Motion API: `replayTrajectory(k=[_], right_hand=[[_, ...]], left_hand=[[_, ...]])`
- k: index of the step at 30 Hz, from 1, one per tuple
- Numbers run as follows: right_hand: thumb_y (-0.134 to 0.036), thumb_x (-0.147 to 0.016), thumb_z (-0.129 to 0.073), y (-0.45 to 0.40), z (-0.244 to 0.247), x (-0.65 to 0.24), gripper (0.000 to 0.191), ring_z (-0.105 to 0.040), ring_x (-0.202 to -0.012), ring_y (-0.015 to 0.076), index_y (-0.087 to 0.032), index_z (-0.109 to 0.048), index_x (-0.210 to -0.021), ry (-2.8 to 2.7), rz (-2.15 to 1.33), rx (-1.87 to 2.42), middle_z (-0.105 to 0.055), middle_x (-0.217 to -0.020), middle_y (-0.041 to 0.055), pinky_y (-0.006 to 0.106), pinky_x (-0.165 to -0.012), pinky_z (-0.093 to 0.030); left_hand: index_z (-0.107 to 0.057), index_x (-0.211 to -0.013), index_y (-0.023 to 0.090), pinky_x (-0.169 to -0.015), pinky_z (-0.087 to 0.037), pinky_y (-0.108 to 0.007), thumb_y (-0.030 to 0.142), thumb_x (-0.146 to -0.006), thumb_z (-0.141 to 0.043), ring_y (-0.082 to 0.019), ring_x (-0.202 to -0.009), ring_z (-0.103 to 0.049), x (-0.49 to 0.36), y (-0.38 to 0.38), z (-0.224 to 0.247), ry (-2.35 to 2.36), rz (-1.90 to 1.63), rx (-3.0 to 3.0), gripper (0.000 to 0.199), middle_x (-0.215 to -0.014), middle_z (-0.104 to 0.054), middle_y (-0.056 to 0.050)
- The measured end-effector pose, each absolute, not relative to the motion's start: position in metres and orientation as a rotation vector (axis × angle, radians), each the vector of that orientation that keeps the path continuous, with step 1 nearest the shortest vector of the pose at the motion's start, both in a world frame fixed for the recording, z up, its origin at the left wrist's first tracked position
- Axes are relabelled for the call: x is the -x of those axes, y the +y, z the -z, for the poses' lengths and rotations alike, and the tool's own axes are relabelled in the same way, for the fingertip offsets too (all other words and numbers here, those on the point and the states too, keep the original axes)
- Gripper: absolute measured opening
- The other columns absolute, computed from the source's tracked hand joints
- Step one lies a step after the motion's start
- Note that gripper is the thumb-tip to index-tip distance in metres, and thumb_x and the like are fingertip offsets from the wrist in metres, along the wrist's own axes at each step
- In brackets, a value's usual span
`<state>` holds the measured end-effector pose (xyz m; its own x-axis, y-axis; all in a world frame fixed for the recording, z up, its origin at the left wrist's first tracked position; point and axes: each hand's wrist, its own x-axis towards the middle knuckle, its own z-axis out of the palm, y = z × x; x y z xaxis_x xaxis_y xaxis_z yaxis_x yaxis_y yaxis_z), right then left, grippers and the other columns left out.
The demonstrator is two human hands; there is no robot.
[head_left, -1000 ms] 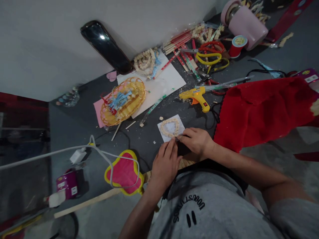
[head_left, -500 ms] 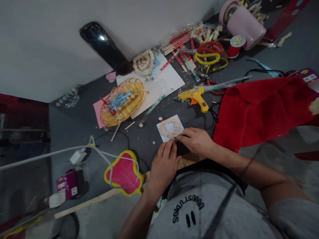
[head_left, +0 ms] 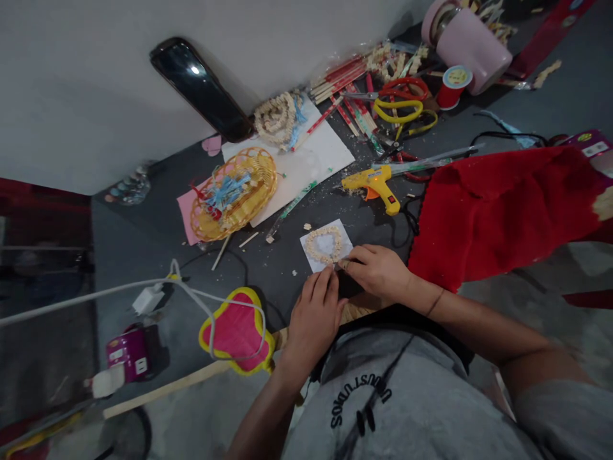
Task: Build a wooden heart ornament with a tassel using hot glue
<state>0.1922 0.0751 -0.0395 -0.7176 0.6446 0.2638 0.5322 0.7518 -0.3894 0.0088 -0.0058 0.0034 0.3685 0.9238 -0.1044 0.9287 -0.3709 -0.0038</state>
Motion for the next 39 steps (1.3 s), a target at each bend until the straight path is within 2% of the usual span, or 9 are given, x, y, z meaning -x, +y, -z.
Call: replayTrajectory(k=[10, 15, 27, 39], right_hand=[[-0.026, -0.099, -0.05, 0.0739, 0.0458, -0.1904, 0.025, -0.056, -0.081, 0.0179, -0.018, -0.068, -0.115, -2.576, -0.413, 0.919, -0.066, -0.098, 0.0076, 0.031, -0.07, -0.042], [-0.025, -0.099, -0.049, 0.0741, 0.0431, -0.1907, 0.025, -0.057, -0.084, 0.0186, -0.018, -0.067, -0.115, -2.625, -0.404, 0.922, -0.066, -0.097, 0.0073, 0.03, -0.071, -0.042], [-0.022, -0.099, -0.049, 0.0744, 0.0439, -0.1915, 0.025, -0.056, -0.082, 0.0179, -0.018, -0.068, -0.114, -2.556, -0.416, 0.912, -0.066, -0.097, 0.0072, 0.031, -0.072, -0.044], [-0.02, -0.097, -0.052, 0.0755, 0.0404, -0.1915, 0.024, -0.058, -0.081, 0.0183, -0.017, -0.069, -0.114, -2.542, -0.329, 0.911, -0.068, -0.096, 0.0072, 0.031, -0.072, -0.045]], left_hand=[[-0.056, -0.133, 0.01, -0.103, -0.05, -0.046, 0.028, -0.094, -0.054, -0.031, -0.123, -0.053, -0.0059, -0.0075, 0.0012, 1.721, 0.079, -2.528, 0.043, -0.139, -0.055, -0.018], [-0.057, -0.131, 0.008, -0.103, -0.051, -0.042, 0.027, -0.092, -0.058, -0.031, -0.124, -0.053, -0.0052, -0.0057, 0.0001, 1.712, 0.066, -2.527, 0.044, -0.141, -0.054, -0.018], [-0.058, -0.13, 0.007, -0.103, -0.049, -0.044, 0.029, -0.094, -0.057, -0.031, -0.121, -0.053, -0.0055, -0.0062, -0.0002, 1.716, 0.081, -2.549, 0.043, -0.142, -0.055, -0.018], [-0.059, -0.13, 0.01, -0.104, -0.049, -0.042, 0.032, -0.095, -0.056, -0.03, -0.124, -0.053, -0.0028, -0.006, 0.003, 1.707, 0.058, -2.544, 0.041, -0.143, -0.055, -0.016]])
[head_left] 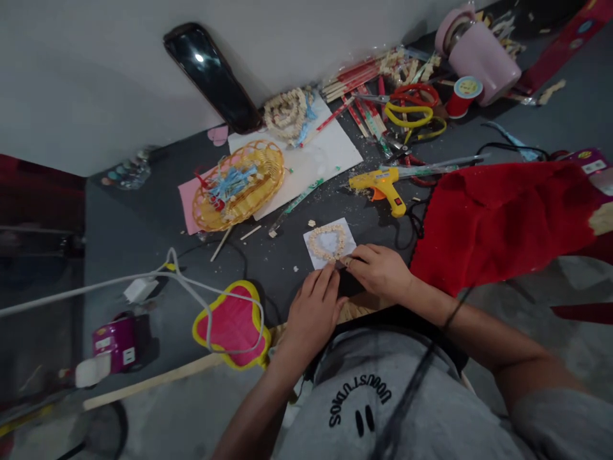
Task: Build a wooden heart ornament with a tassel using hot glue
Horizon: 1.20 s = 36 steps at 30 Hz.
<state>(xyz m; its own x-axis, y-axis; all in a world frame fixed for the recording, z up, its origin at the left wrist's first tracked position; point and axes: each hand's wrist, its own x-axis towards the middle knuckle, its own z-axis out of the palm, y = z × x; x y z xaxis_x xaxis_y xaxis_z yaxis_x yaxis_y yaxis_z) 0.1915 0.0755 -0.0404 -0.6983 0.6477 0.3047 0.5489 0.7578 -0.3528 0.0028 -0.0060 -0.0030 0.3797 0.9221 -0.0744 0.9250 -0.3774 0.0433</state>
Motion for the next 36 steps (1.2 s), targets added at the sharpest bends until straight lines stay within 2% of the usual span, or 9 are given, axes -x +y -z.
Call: replayTrajectory(k=[6, 12, 21, 36], right_hand=[[-0.02, -0.096, -0.054, 0.077, 0.038, -0.194, 0.025, -0.06, -0.084, 0.0174, -0.019, -0.07, -0.115, -2.585, -0.324, 0.941, -0.07, -0.099, 0.0072, 0.029, -0.075, -0.047], [-0.02, -0.096, -0.053, 0.08, 0.035, -0.197, 0.024, -0.061, -0.087, 0.0176, -0.021, -0.072, -0.111, -2.587, -0.31, 0.938, -0.07, -0.097, 0.0072, 0.027, -0.079, -0.049], [-0.023, -0.099, -0.049, 0.081, 0.035, -0.195, 0.025, -0.062, -0.082, 0.0157, -0.02, -0.074, -0.1, -2.511, -0.254, 0.917, -0.069, -0.088, 0.006, 0.026, -0.075, -0.05], [-0.025, -0.099, -0.051, 0.082, 0.037, -0.197, 0.026, -0.065, -0.086, 0.0164, -0.02, -0.074, -0.109, -2.473, -0.356, 0.92, -0.07, -0.095, 0.0084, 0.027, -0.075, -0.053]], left_hand=[[-0.056, -0.134, 0.011, -0.101, -0.05, -0.038, 0.032, -0.093, -0.06, -0.028, -0.124, -0.053, -0.006, -0.003, -0.003, 1.727, 0.058, -2.522, 0.047, -0.142, -0.057, -0.014], [-0.048, -0.143, 0.01, -0.105, -0.046, -0.037, 0.041, -0.094, -0.059, -0.027, -0.128, -0.05, -0.013, -0.004, -0.006, 1.789, 0.054, -2.417, 0.059, -0.145, -0.054, -0.013], [-0.048, -0.144, 0.014, -0.109, -0.041, -0.037, 0.044, -0.094, -0.058, -0.026, -0.13, -0.047, -0.015, -0.005, 0.003, 1.82, -0.01, -2.37, 0.059, -0.149, -0.05, -0.009], [-0.051, -0.141, 0.013, -0.109, -0.038, -0.037, 0.044, -0.094, -0.058, -0.026, -0.137, -0.043, -0.004, -0.006, 0.011, 1.747, -0.133, -2.456, 0.057, -0.147, -0.051, -0.013]])
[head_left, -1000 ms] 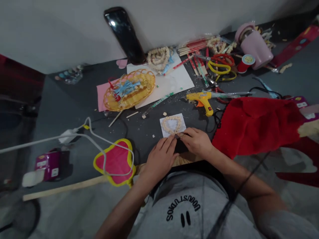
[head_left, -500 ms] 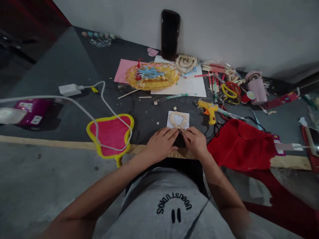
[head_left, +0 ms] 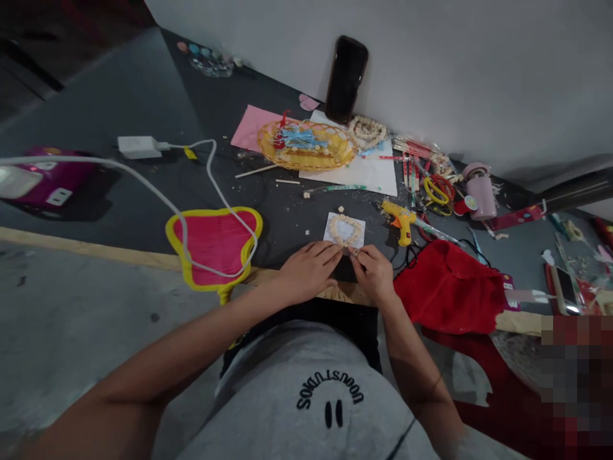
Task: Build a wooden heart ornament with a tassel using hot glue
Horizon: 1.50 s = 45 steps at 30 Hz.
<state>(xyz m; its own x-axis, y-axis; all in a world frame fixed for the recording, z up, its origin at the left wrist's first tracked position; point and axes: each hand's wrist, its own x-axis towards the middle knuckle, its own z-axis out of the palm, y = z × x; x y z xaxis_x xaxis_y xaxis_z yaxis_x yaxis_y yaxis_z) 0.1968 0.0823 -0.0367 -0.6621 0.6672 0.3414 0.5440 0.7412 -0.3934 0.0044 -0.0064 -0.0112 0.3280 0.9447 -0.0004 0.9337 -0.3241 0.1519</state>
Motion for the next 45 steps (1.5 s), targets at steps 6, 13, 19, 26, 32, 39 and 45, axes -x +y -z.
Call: replayTrajectory(k=[6, 13, 19, 26, 32, 39, 45], right_hand=[[-0.024, -0.099, -0.049, 0.082, 0.033, -0.196, 0.028, -0.066, -0.086, 0.0165, -0.018, -0.075, -0.105, -2.468, -0.381, 0.918, -0.07, -0.094, 0.0087, 0.027, -0.076, -0.054], [-0.025, -0.098, -0.049, 0.083, 0.034, -0.196, 0.027, -0.065, -0.084, 0.0162, -0.019, -0.075, -0.104, -2.472, -0.372, 0.923, -0.07, -0.094, 0.0085, 0.027, -0.074, -0.054], [-0.024, -0.098, -0.049, 0.083, 0.033, -0.196, 0.027, -0.065, -0.086, 0.0158, -0.021, -0.074, -0.107, -2.473, -0.409, 0.942, -0.07, -0.094, 0.0075, 0.026, -0.076, -0.054], [-0.022, -0.097, -0.048, 0.083, 0.03, -0.196, 0.026, -0.065, -0.086, 0.0174, -0.02, -0.073, -0.105, -2.5, -0.407, 0.949, -0.069, -0.094, 0.0083, 0.028, -0.076, -0.054], [-0.019, -0.096, -0.047, 0.083, 0.024, -0.196, 0.026, -0.064, -0.085, 0.0181, -0.018, -0.072, -0.103, -2.544, -0.439, 0.938, -0.067, -0.092, 0.0083, 0.028, -0.077, -0.054], [-0.019, -0.098, -0.047, 0.084, 0.022, -0.196, 0.026, -0.064, -0.088, 0.0175, -0.019, -0.071, -0.106, -2.545, -0.509, 0.931, -0.068, -0.093, 0.0081, 0.028, -0.079, -0.054], [-0.019, -0.098, -0.048, 0.084, 0.022, -0.196, 0.027, -0.065, -0.089, 0.018, -0.019, -0.071, -0.111, -2.553, -0.502, 0.956, -0.069, -0.096, 0.0088, 0.029, -0.08, -0.054]], left_hand=[[-0.05, -0.14, 0.013, -0.111, -0.035, -0.039, 0.045, -0.091, -0.063, -0.028, -0.134, -0.046, 0.001, -0.003, 0.01, 1.705, -0.169, -2.493, 0.061, -0.145, -0.053, -0.013], [-0.052, -0.137, 0.014, -0.105, -0.037, -0.039, 0.049, -0.085, -0.069, -0.029, -0.125, -0.051, 0.005, 0.004, 0.009, 1.676, -0.25, -2.548, 0.065, -0.137, -0.057, -0.015], [-0.053, -0.136, 0.014, -0.103, -0.036, -0.04, 0.052, -0.084, -0.07, -0.03, -0.125, -0.05, 0.006, 0.006, 0.007, 1.672, -0.241, -2.576, 0.067, -0.137, -0.056, -0.015], [-0.054, -0.136, 0.014, -0.104, -0.035, -0.041, 0.052, -0.084, -0.07, -0.03, -0.125, -0.05, 0.006, 0.011, 0.002, 1.639, -0.215, -2.58, 0.067, -0.135, -0.058, -0.014], [-0.055, -0.135, 0.011, -0.103, -0.035, -0.043, 0.055, -0.084, -0.068, -0.03, -0.123, -0.05, 0.006, 0.01, 0.003, 1.639, -0.208, -2.611, 0.069, -0.135, -0.059, -0.016], [-0.059, -0.13, 0.011, -0.104, -0.035, -0.043, 0.053, -0.084, -0.069, -0.03, -0.122, -0.051, 0.006, 0.008, 0.004, 1.63, -0.221, -2.639, 0.063, -0.134, -0.06, -0.015], [-0.059, -0.131, 0.012, -0.105, -0.035, -0.043, 0.05, -0.086, -0.068, -0.029, -0.122, -0.052, 0.005, 0.008, 0.005, 1.629, -0.181, -2.583, 0.06, -0.137, -0.06, -0.014]])
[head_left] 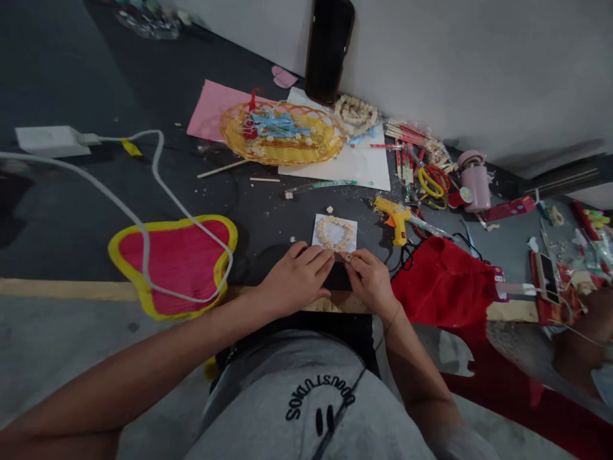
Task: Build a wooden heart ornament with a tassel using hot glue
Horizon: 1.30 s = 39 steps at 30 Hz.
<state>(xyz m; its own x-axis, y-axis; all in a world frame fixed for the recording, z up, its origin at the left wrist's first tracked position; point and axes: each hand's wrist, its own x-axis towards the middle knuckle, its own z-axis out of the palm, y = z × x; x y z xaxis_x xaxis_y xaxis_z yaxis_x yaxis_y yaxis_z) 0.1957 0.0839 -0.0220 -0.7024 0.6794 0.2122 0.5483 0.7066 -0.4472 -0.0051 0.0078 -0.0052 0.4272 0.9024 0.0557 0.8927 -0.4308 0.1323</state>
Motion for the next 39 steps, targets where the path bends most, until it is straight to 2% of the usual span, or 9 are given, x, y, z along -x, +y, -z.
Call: replayTrajectory(k=[8, 16, 30, 39], right_hand=[[-0.022, -0.098, -0.048, 0.0851, 0.0218, -0.1957, 0.028, -0.066, -0.089, 0.0181, -0.021, -0.07, -0.116, -2.533, -0.535, 0.976, -0.069, -0.096, 0.0084, 0.029, -0.08, -0.055], [-0.022, -0.098, -0.048, 0.0847, 0.0218, -0.1951, 0.027, -0.066, -0.088, 0.0179, -0.019, -0.07, -0.114, -2.542, -0.506, 0.957, -0.07, -0.095, 0.0085, 0.029, -0.079, -0.054], [-0.022, -0.098, -0.047, 0.0843, 0.0241, -0.196, 0.028, -0.066, -0.091, 0.0189, -0.019, -0.07, -0.114, -2.553, -0.486, 0.946, -0.07, -0.097, 0.0088, 0.03, -0.081, -0.055], [-0.021, -0.098, -0.048, 0.0839, 0.0279, -0.1952, 0.026, -0.065, -0.09, 0.0182, -0.02, -0.07, -0.112, -2.542, -0.464, 0.937, -0.071, -0.095, 0.0074, 0.029, -0.081, -0.055]], left_hand=[[-0.056, -0.137, 0.016, -0.106, -0.035, -0.044, 0.043, -0.088, -0.067, -0.029, -0.125, -0.051, 0.007, 0.0094, -0.0037, 1.606, -0.102, -2.459, 0.056, -0.141, -0.057, -0.013], [-0.057, -0.134, 0.012, -0.107, -0.035, -0.045, 0.046, -0.087, -0.068, -0.031, -0.126, -0.048, 0.0098, 0.0114, 0.0007, 1.586, -0.128, -2.464, 0.059, -0.139, -0.057, -0.015], [-0.057, -0.136, 0.015, -0.106, -0.038, -0.046, 0.045, -0.089, -0.065, -0.032, -0.128, -0.048, 0.0113, 0.0088, 0.0049, 1.608, -0.094, -2.513, 0.056, -0.144, -0.053, -0.015], [-0.059, -0.132, 0.016, -0.107, -0.04, -0.044, 0.043, -0.087, -0.069, -0.029, -0.125, -0.053, 0.0133, 0.006, 0.0002, 1.607, -0.107, -2.567, 0.054, -0.141, -0.056, -0.015]])
